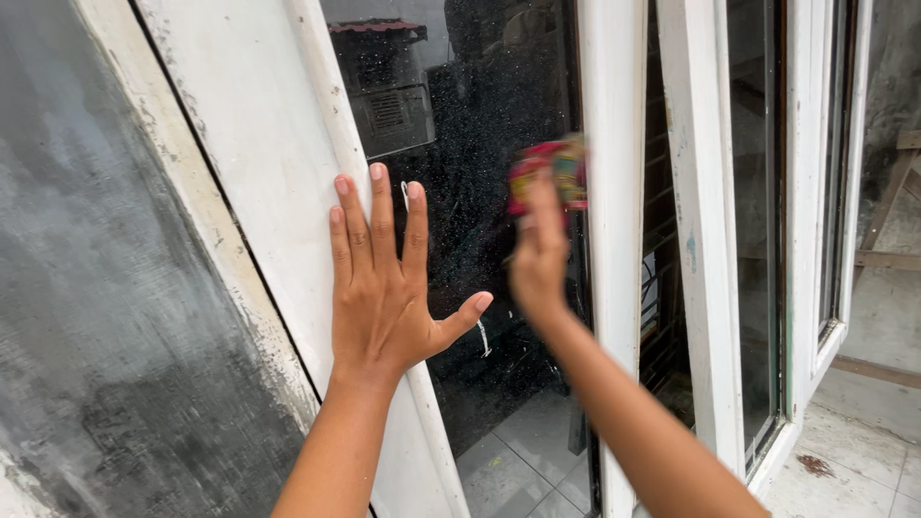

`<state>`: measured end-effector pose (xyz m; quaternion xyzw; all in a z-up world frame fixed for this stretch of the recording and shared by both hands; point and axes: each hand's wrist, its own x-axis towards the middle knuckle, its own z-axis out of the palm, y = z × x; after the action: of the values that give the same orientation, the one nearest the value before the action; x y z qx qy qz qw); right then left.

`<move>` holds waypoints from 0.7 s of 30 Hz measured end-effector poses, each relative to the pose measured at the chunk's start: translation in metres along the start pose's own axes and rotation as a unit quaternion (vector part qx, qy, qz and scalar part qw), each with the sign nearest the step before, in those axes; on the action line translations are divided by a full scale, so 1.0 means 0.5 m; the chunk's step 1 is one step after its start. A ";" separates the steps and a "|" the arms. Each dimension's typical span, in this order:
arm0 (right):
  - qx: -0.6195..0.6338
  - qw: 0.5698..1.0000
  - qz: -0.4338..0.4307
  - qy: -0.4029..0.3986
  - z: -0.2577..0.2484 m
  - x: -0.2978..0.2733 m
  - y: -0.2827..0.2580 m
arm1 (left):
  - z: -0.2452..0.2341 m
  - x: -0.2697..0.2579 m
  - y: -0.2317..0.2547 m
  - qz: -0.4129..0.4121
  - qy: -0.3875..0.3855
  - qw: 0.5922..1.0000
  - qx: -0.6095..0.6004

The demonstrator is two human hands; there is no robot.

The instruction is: The person cleans a window frame and glass by wiping them with a cloth.

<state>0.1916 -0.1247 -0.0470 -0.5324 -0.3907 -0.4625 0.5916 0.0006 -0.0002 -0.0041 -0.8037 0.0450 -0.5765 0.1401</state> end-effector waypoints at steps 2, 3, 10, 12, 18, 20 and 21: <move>0.167 0.983 -0.029 -0.074 0.056 -0.056 -0.101 | 0.001 0.000 0.000 0.000 0.014 1.000 -0.015; 0.139 0.980 -0.038 -0.138 0.070 -0.088 -0.148 | 0.002 -0.001 0.002 0.001 0.019 1.000 -0.022; -0.044 0.960 -0.196 -0.195 -0.006 -0.070 -0.039 | 0.003 0.005 0.008 -0.009 -0.006 1.000 -0.002; -0.106 0.974 -0.102 -0.173 -0.045 -0.047 0.049 | 0.005 0.006 0.006 -0.003 -0.016 1.000 0.018; -0.103 0.995 0.013 0.002 -0.084 -0.011 0.126 | 0.011 0.015 0.004 0.010 0.002 0.999 0.035; -0.057 0.995 0.075 0.043 -0.028 -0.022 0.063 | 0.010 0.007 0.008 0.004 0.000 1.000 0.025; -0.044 0.998 0.040 0.027 -0.002 -0.038 0.017 | 0.011 0.006 0.006 0.001 -0.003 1.000 0.020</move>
<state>0.1948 -0.1233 -0.0679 -0.5605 -0.3321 -0.4696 0.5959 0.0069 -0.0031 -0.0037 -0.8023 0.0339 -0.5749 0.1572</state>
